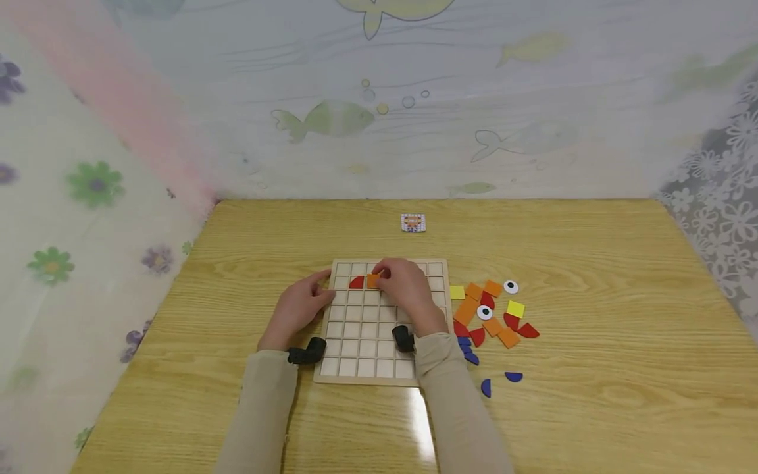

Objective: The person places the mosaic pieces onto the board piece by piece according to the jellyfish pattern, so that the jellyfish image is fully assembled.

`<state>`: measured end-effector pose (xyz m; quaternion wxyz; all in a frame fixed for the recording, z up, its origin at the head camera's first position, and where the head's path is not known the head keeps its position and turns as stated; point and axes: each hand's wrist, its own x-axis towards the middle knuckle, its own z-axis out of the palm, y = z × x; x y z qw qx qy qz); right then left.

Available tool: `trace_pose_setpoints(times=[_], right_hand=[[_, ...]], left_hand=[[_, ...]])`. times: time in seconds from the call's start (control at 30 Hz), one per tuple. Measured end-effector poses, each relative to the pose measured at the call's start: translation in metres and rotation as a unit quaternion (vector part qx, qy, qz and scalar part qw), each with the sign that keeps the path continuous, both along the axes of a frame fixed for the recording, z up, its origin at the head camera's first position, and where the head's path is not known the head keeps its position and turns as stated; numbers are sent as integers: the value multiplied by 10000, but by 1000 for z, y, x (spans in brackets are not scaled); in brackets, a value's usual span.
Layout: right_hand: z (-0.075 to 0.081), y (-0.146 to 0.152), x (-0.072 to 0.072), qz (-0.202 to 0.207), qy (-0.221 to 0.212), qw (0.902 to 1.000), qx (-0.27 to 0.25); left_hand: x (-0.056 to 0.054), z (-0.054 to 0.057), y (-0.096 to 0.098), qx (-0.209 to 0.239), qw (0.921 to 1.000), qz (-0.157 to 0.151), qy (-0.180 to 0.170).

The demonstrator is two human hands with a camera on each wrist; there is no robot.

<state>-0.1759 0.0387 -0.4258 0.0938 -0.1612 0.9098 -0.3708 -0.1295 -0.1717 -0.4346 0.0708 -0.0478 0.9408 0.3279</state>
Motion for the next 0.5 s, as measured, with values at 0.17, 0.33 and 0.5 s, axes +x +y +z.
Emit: trace_pose_setpoints(times=[0.17, 0.33, 0.5], right_hand=[[0, -1, 1, 70, 144, 9998, 78], [0, -4, 2, 96, 165, 9996, 200], [0, -3, 2, 174, 103, 9996, 177]], left_hand=[[1, 1, 0, 20, 10000, -5, -7], [1, 1, 0, 28, 10000, -7, -31], [1, 0, 0, 11, 10000, -19, -28]])
